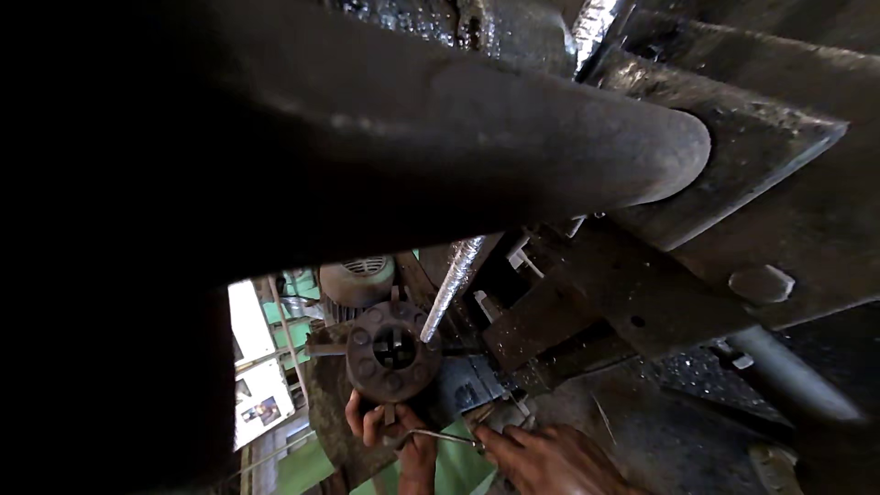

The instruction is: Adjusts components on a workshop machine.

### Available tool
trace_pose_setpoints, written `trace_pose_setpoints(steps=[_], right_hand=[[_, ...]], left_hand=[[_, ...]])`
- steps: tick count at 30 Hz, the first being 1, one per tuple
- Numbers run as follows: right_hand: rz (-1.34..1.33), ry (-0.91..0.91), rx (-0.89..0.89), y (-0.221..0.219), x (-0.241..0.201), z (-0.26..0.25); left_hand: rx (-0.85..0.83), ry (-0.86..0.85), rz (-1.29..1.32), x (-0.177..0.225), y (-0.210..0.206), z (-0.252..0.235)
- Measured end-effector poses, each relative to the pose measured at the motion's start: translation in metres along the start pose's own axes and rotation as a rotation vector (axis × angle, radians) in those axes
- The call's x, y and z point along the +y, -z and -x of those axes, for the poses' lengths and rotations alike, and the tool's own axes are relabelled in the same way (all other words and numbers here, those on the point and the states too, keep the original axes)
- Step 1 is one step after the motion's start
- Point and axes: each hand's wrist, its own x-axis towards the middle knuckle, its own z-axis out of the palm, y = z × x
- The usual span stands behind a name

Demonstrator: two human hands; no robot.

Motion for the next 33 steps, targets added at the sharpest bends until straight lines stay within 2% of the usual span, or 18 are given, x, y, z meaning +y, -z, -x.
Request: trace_pose_setpoints(steps=[3,6,10,17,27,30,33], right_hand=[[-0.03,-0.021,0.047,0.004,-0.001,0.003],[-0.112,-0.13,0.073,0.01,-0.008,0.008],[-0.198,-0.274,-0.002,0.021,-0.021,0.008],[-0.094,-0.279,-0.084,0.023,-0.037,0.011],[0.113,-0.239,-0.047,0.02,-0.045,-0.004],[0.059,-0.294,-0.157,0.034,-0.058,-0.004],[0.155,-0.366,-0.166,0.042,-0.084,-0.001]], left_hand=[[-0.017,-0.003,0.008,0.001,-0.001,-0.002],[-0.016,-0.013,-0.024,-0.001,0.0,-0.001],[-0.009,-0.012,-0.008,-0.002,0.0,0.0],[0.011,0.019,0.028,0.003,-0.003,0.0],[0.01,0.138,-0.075,0.007,-0.002,0.006],[-0.007,0.158,-0.114,0.012,0.0,0.002],[-0.021,0.175,-0.129,0.016,0.004,-0.001]])
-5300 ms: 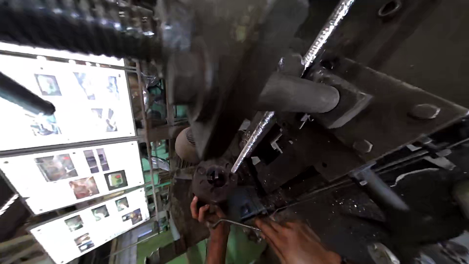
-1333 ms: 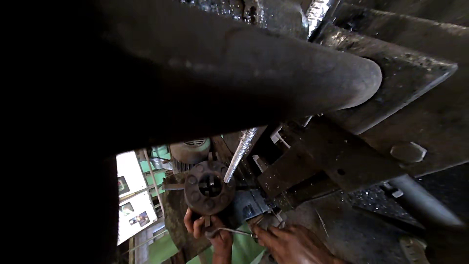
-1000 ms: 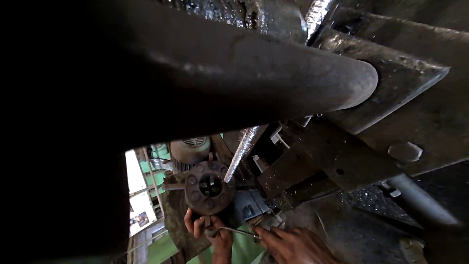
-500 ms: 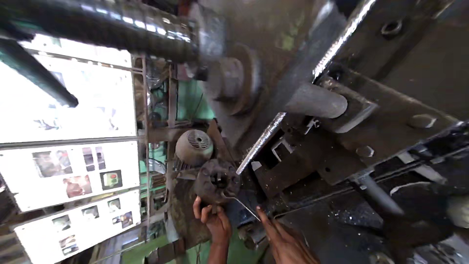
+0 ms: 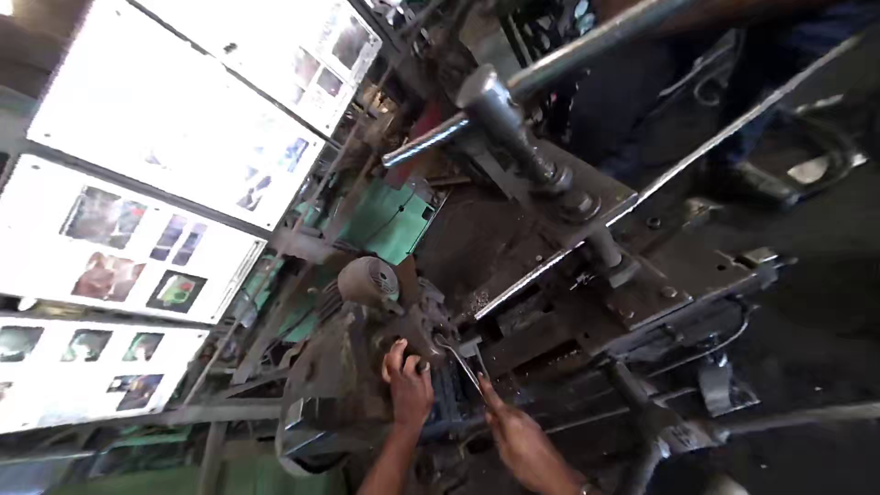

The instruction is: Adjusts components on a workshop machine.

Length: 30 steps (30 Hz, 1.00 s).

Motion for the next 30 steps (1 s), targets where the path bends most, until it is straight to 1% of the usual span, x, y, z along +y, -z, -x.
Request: trace_pose_setpoints(steps=[3,6,8,11,14,16,20,23,25,27,30], right_hand=[[0.091,-0.067,0.056,0.009,-0.035,0.022],[0.095,0.006,0.201,0.006,-0.057,0.04],[0.139,0.045,0.275,0.005,-0.063,0.038],[0.234,0.013,0.298,0.002,-0.082,0.036],[0.234,0.04,0.362,0.001,-0.097,0.032],[0.258,0.07,0.413,0.003,-0.105,0.027],[0.175,0.086,0.446,0.001,-0.111,0.031],[-0.061,0.111,0.492,-0.007,-0.118,0.04],[-0.13,0.113,0.533,-0.008,-0.12,0.043],[-0.153,0.115,0.553,-0.01,-0.121,0.044],[-0.163,0.116,0.525,-0.01,-0.122,0.047]], left_hand=[[0.0,-0.029,0.006,-0.004,-0.002,-0.001],[-0.053,-0.022,-0.006,-0.005,0.003,-0.003],[-0.093,-0.001,0.019,-0.001,0.008,-0.011],[-0.118,0.012,0.085,-0.003,0.013,-0.008],[-0.177,0.014,0.14,-0.008,0.019,-0.013],[-0.174,0.013,0.175,-0.011,0.02,-0.02],[-0.208,0.045,0.269,-0.012,0.029,-0.02],[-0.204,0.052,0.37,-0.012,0.031,-0.018],[-0.126,-0.032,0.437,-0.004,0.034,-0.021],[-0.037,-0.185,0.462,0.004,0.033,-0.032],[0.049,-0.38,0.433,0.005,0.02,-0.058]])
